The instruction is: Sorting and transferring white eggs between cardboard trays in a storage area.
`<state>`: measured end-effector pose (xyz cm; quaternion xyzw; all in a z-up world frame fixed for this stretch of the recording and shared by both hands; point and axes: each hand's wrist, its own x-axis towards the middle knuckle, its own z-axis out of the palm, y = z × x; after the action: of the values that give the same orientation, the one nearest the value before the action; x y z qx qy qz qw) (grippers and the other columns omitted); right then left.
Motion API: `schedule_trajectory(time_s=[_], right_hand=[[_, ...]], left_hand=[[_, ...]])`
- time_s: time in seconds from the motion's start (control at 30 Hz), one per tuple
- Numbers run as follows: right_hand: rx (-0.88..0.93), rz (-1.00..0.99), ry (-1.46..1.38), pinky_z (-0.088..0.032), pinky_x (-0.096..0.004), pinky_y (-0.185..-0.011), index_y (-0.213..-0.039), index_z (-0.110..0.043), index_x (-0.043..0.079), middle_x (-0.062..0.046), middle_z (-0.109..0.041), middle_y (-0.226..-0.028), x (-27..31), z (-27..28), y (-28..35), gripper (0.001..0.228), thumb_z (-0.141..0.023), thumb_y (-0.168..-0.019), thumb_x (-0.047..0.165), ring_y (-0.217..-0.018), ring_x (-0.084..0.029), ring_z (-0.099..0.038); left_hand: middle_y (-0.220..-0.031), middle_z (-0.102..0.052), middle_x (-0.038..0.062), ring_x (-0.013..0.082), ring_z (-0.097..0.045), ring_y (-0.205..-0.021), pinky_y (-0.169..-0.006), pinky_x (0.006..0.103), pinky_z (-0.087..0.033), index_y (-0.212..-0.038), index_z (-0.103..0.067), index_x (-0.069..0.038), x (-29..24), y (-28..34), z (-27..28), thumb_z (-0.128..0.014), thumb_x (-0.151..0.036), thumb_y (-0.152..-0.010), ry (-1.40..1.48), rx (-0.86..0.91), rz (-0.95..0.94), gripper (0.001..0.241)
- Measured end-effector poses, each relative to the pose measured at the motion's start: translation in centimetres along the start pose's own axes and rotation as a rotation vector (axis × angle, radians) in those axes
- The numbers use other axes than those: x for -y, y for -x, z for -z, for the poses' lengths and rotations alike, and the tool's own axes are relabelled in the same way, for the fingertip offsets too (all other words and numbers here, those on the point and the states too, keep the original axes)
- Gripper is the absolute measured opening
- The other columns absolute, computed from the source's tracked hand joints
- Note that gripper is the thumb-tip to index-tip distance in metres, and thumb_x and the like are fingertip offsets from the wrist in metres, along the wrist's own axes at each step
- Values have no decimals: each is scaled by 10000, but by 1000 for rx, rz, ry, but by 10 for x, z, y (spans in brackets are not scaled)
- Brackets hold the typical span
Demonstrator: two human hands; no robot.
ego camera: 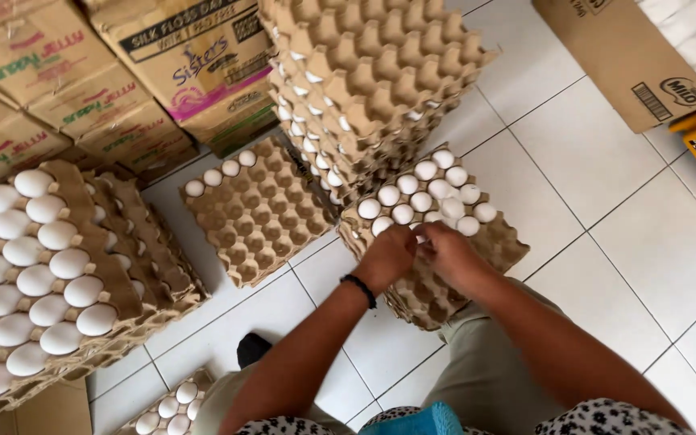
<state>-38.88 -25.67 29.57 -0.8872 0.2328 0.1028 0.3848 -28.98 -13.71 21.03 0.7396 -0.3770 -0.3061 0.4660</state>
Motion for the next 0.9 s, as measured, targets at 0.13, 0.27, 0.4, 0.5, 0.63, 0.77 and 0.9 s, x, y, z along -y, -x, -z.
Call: schedule_trajectory(time_s=[0.13,0.27,0.4,0.5,0.63,0.77,0.9], right_hand=[[-80,-216,386,-561,-458,-909,-1363,-615,161,-185,-643,-1256,-61,27,-9,510,-667,-885,-10,-1086,-349,-676],[-149,-188,482,-513,-506,-937,-1397,-525,138,-203,-577,-1288,-90,39,-26,626,-776,-829,218,-1142,-421,-587],[-134,-189,520,-545,-509,-904,-1475,-426,98,-238,-555,-1276,-125,23,-41,714,-742,-864,291,-1108,-440,-603],[-158,-177,636,-545,-508,-905,-1279,-513,68,-240,-558,-1242,-147,14,-49,555,-769,-840,293,-1146,-465,-578],[-190,-146,524,-589,-487,-852,-1270,-506,37,-267,-565,-1253,-164,8,-55,467,-709,-879,191,-1071,-421,-657],[-145,-184,447,-580,-511,-831,-1270,-492,50,-273,-561,-1250,-129,24,-43,427,-686,-900,141,-1057,-442,-658],[-111,-189,477,-580,-511,-838,-1278,-489,41,-248,-605,-1236,-131,22,-43,436,-691,-912,166,-1062,-408,-676]], left_hand=[[-968,-717,240,429,-691,-928,-838,487,-553,-988,-746,-33,-7,-16,-70,-592,-119,-900,53,-149,-6,198],[-969,-717,253,450,-679,-948,-865,499,-546,-1028,-738,-30,6,-50,-125,-566,-124,-950,-4,-214,6,211],[-1009,-704,253,453,-664,-966,-828,513,-547,-1047,-704,-17,28,-79,-160,-574,-130,-927,-55,-158,190,210],[-1010,-692,274,454,-663,-955,-838,508,-545,-1012,-678,2,83,-99,-199,-584,-81,-886,-224,-154,45,178],[-970,-713,272,446,-674,-960,-846,502,-551,-967,-668,6,52,-95,-179,-586,-99,-916,-92,-99,126,143],[-996,-705,271,446,-674,-969,-848,497,-557,-999,-670,11,50,-95,-178,-578,-93,-917,-91,-99,159,161],[-1014,-706,260,448,-679,-979,-830,502,-564,-1024,-704,14,21,-83,-154,-560,-95,-930,35,-65,244,203]])
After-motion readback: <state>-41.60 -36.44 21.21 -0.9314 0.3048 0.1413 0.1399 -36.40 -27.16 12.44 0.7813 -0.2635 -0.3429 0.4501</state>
